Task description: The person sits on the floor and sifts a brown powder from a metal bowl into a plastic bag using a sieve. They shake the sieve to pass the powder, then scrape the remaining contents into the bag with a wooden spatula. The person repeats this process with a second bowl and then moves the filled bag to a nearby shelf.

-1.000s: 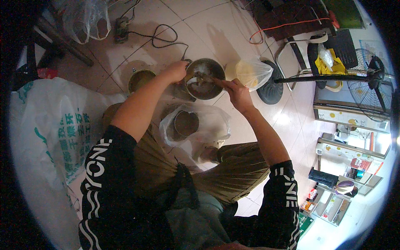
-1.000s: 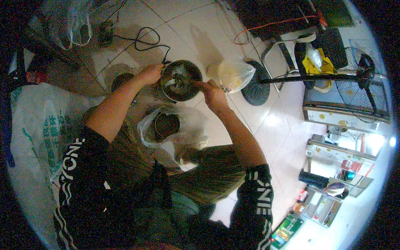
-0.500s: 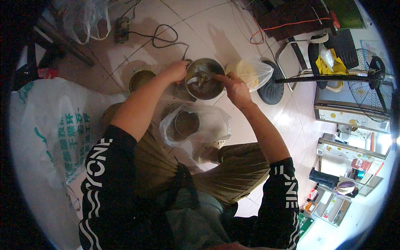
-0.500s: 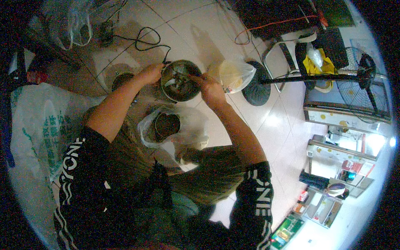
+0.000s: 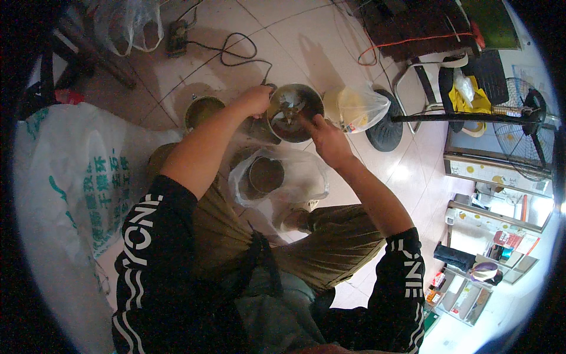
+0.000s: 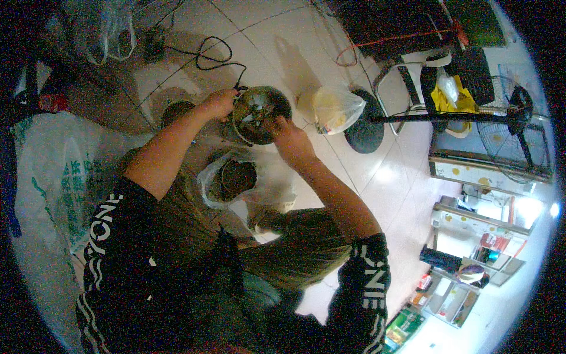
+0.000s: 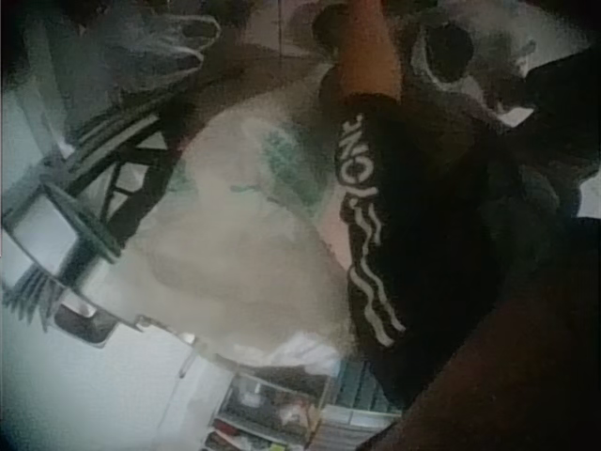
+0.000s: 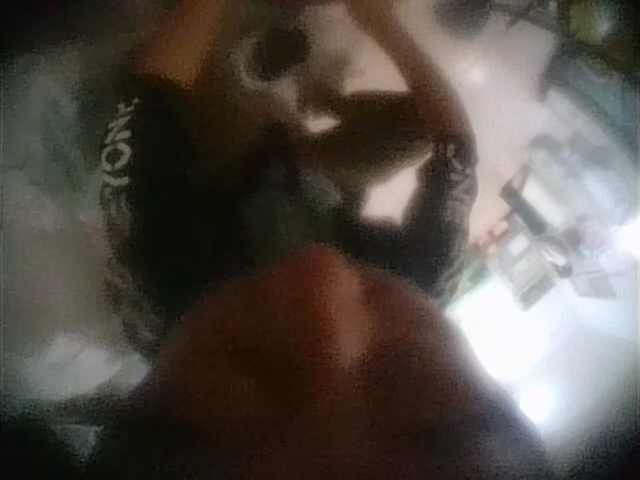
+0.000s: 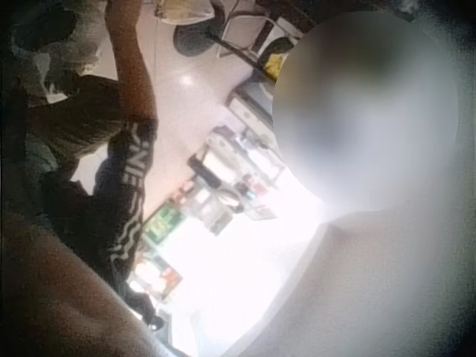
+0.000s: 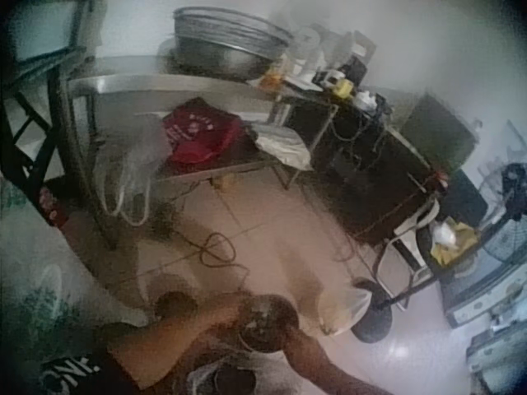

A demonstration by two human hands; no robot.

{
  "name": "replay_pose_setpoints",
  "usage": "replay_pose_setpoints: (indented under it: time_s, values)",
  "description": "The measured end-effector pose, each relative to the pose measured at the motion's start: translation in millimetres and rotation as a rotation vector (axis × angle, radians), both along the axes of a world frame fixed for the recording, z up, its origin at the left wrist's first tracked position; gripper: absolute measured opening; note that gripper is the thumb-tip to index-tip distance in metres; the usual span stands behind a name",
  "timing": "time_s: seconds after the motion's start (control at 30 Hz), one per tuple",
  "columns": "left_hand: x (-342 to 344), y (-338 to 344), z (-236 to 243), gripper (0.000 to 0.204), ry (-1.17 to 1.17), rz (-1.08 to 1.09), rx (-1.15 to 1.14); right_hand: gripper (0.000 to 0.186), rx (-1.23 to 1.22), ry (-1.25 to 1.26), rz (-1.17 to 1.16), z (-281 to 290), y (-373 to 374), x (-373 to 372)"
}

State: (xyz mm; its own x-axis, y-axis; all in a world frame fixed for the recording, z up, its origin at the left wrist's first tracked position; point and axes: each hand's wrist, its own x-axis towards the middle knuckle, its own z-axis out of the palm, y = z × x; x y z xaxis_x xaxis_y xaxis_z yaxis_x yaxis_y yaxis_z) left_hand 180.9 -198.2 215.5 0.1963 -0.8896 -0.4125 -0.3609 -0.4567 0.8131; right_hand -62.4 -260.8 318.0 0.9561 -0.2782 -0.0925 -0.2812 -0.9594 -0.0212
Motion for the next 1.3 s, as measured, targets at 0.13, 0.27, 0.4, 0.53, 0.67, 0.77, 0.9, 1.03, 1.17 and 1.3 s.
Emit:
replay_pose_setpoints:
  time_s: [0.13, 0.27, 0.4, 0.53, 0.67, 0.77, 0.9, 1.03, 1.17, 1.3]
  values:
    - [-1.5, -1.2, -19.5, 0.028, -0.097, 0.035, -0.129, 0.056, -0.004, -0.096, -0.004, -8.1, 3.9, -0.1]
    - [3.3, -6.1, -36.6, 0.032, -0.223, -0.025, -0.161, 0.058, 0.051, 0.015, -0.101, -16.5, 10.1, -3.9]
    - [3.6, -9.5, -34.5, 0.037, -0.236, -0.055, -0.125, 0.061, 0.042, -0.026, -0.057, -15.4, 11.7, -22.3]
    - [0.9, -1.0, -21.0, 0.027, -0.178, -0.013, -0.147, 0.052, -0.010, -0.177, 0.093, -24.9, -0.8, -23.6]
    - [2.8, -3.3, -14.2, 0.036, -0.158, -0.020, -0.032, 0.060, 0.028, -0.080, -0.040, -21.7, -1.5, -36.1]
    - [5.3, -1.6, -19.0, 0.036, -0.155, -0.011, -0.045, 0.059, 0.050, -0.094, -0.039, -20.3, -1.1, -39.0]
    - [2.1, 2.8, -14.4, 0.028, -0.131, -0.016, -0.113, 0.060, 0.041, -0.103, -0.021, -24.5, -9.6, -42.2]
    - [3.2, 3.4, -19.7, 0.025, -0.168, -0.008, -0.162, 0.054, 0.046, -0.199, -0.071, -22.2, -10.8, -48.8]
    - [4.9, 1.8, -20.5, 0.027, -0.150, -0.003, -0.095, 0.040, 0.244, -0.376, -0.239, -28.2, -10.2, -35.4]
    - [1.6, -1.3, -7.5, 0.035, -0.135, -0.042, -0.026, 0.030, 0.466, -0.415, -0.446, -44.6, -20.8, -37.4]
